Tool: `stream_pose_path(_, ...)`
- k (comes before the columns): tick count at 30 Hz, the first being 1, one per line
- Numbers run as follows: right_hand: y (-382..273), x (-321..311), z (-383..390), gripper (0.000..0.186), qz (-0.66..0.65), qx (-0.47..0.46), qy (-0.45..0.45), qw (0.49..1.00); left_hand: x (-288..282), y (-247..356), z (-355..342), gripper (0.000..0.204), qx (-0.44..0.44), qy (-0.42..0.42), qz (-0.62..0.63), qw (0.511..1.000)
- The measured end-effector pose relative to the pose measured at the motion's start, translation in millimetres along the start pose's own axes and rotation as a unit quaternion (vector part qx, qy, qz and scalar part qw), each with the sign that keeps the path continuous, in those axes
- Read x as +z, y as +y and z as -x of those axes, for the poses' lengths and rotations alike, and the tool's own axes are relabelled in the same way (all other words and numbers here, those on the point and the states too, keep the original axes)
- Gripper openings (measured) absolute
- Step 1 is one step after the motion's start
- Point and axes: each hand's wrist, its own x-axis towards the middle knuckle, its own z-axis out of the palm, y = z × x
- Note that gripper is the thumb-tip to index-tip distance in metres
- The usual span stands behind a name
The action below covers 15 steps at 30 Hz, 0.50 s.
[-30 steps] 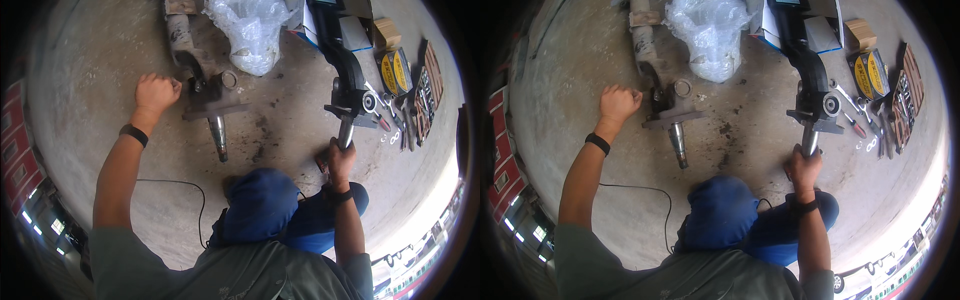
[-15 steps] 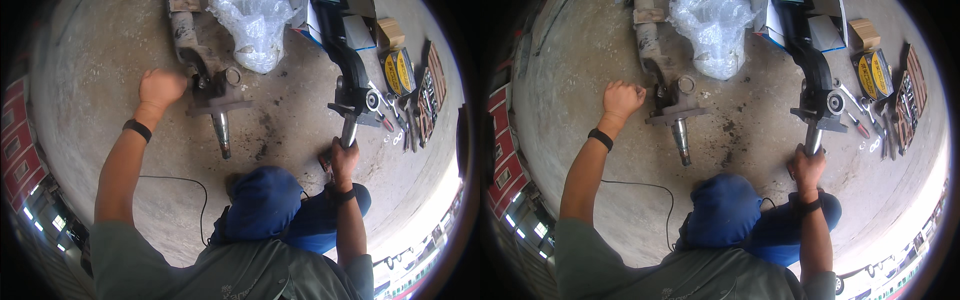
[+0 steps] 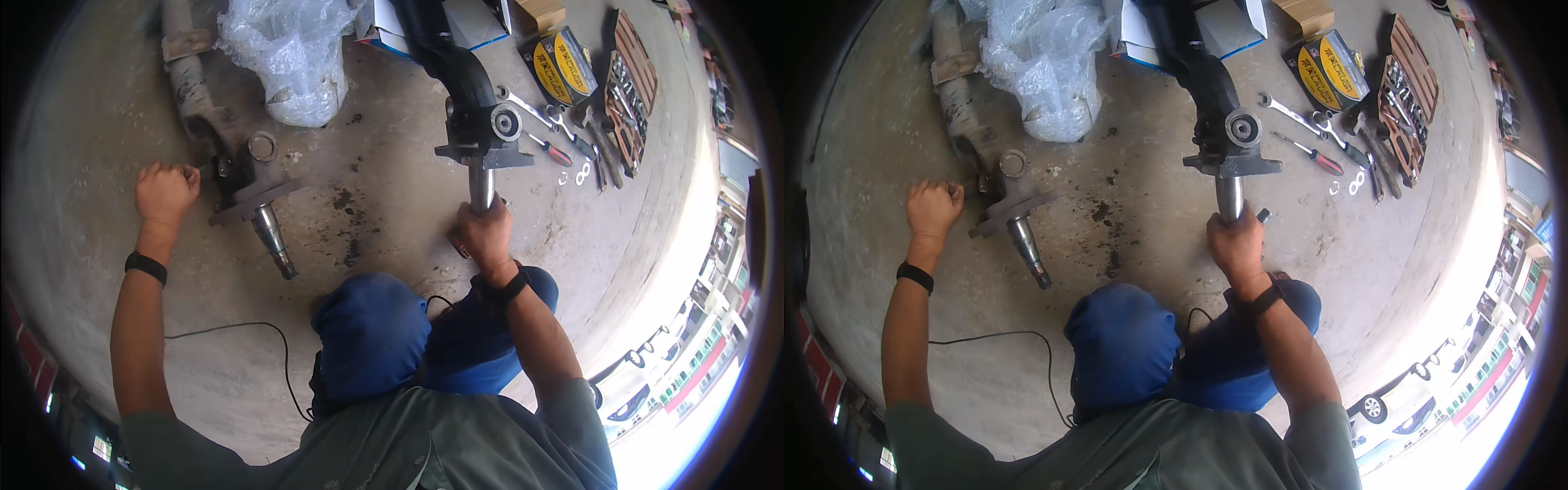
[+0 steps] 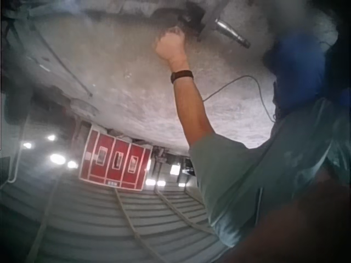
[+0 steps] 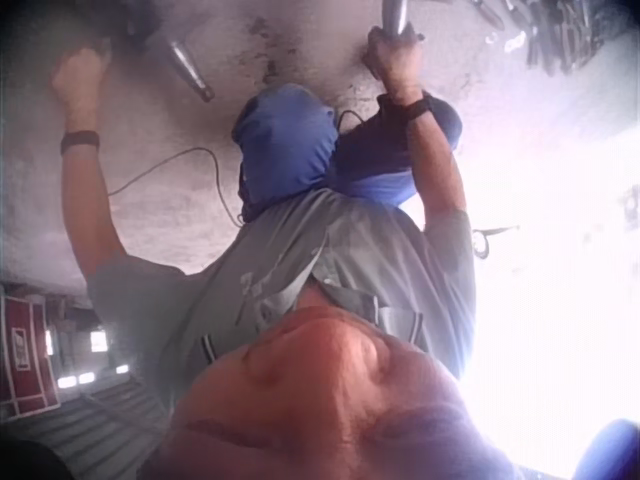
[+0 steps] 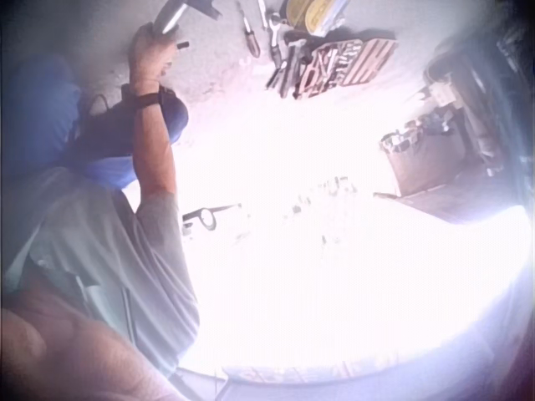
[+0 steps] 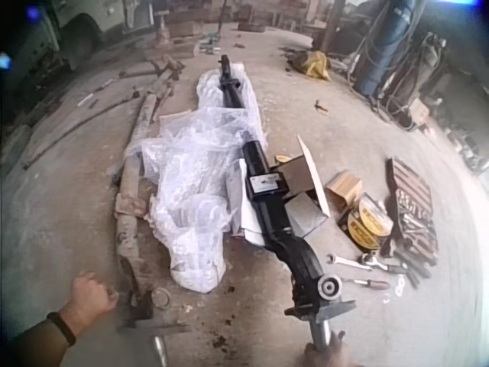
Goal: The person assembles a steering knuckle component by fitting pieces together and then uses a power drill to tighten bolts on a second identical assembly.
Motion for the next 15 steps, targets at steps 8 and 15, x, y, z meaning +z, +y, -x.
stream_pose_path(8,19,5,-5,0.024,0.005,-0.041,0.0,0.999,-2,0,2,0.026,-0.002,-0.038,-0.006,0.999)
stream_pose_path(15,15,7,-4,0.021,0.008,-0.045,0.006,0.999,-3,-2,3,0.029,0.001,-0.035,-0.012,0.999)
